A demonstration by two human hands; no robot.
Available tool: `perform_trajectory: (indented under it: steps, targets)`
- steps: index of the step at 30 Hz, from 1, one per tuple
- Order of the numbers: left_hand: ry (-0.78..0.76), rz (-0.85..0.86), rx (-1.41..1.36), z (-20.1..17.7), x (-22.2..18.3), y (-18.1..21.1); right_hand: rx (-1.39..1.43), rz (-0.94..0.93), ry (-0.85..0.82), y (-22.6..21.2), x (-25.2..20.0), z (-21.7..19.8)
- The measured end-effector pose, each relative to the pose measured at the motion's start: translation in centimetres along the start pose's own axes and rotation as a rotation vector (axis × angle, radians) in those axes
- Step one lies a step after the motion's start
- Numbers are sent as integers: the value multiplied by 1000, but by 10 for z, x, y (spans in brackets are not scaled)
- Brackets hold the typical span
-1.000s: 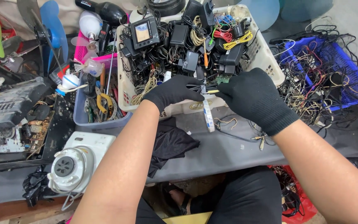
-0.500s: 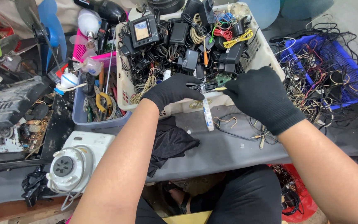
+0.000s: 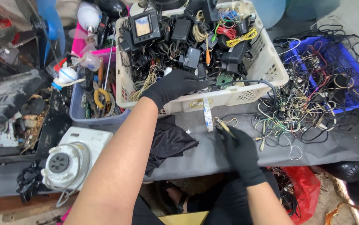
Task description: Bundling electrical wires together and securing them with white adhesive tape.
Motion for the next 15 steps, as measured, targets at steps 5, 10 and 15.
perform_trajectory:
  steps: [5, 10, 15]
  targets:
    - [103, 100, 16, -12, -14, 12, -229, -302, 119, 10, -7, 32]
    - [222, 242, -13, -30, 2, -13, -343, -437, 172, 7, -8, 40]
    - [302, 345, -372, -48, -28, -18, -288, -367, 155, 11, -9, 37]
Point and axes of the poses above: each hand's wrist, its own x-axis towards the middle knuckle, its own z-axis out of the palm, y = z × x, the point moved 7 cm from there along x, towards the middle knuckle, and after that the axes turned 4 degrees about -x, right-handed, at the moved point
